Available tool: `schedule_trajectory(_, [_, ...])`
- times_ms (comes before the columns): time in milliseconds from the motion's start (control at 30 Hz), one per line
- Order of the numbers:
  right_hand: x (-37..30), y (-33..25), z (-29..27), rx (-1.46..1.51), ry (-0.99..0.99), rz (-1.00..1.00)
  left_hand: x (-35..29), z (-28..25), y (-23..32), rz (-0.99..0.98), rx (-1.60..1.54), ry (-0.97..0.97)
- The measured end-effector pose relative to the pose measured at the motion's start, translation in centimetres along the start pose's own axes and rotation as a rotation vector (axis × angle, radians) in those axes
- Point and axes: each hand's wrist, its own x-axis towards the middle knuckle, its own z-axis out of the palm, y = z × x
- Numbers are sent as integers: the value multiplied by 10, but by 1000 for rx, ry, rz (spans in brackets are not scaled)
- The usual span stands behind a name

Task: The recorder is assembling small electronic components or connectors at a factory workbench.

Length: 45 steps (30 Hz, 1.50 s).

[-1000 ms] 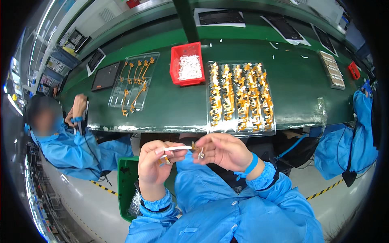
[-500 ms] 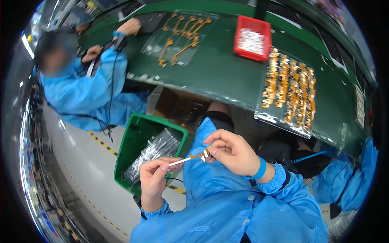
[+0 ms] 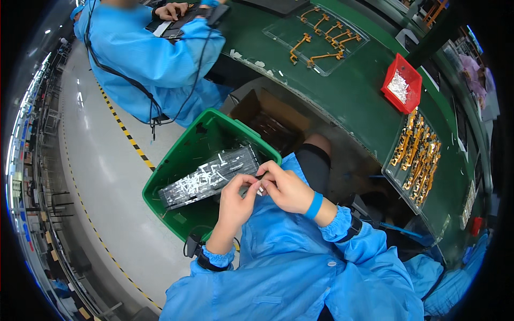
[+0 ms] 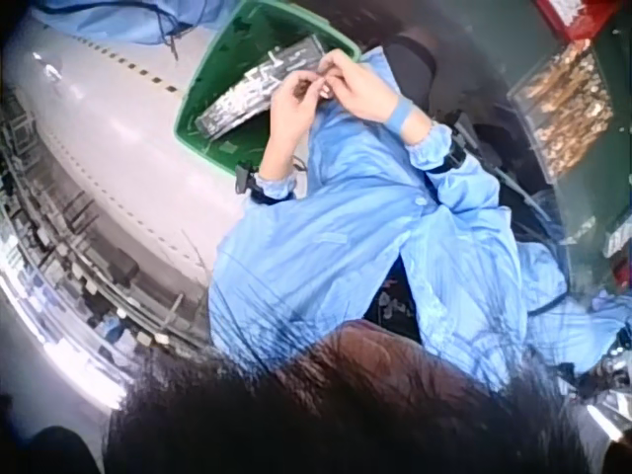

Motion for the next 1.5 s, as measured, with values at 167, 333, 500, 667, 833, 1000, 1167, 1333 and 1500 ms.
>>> schedule_trajectory(167, [7,9,5,55,-55,125,7,-7,-23,-129,-37,-55])
schedule_trajectory(333, [14,12,2,98,-59,141,12,-9,-21,-52,-10,-77])
schedule_trajectory(500, [17,20,5,263,-30,319,14,-7,-21,138,164,-67])
schedule_trajectory(667, [20,31,9,426,23,395,14,-7,-31,512,274,97])
schedule_trajectory(833, [19,34,0,489,127,446,7,-21,-54,338,222,353])
schedule_trajectory(1000, [18,26,-3,493,159,438,11,-37,-67,217,696,241])
schedule_trajectory(1167, [12,23,-4,519,156,436,10,-13,-35,497,479,204])
schedule_trajectory(1333, [9,7,-12,492,115,456,15,3,-12,685,430,98])
schedule_trajectory(1500, [4,4,-18,473,131,488,17,10,-14,635,392,88])
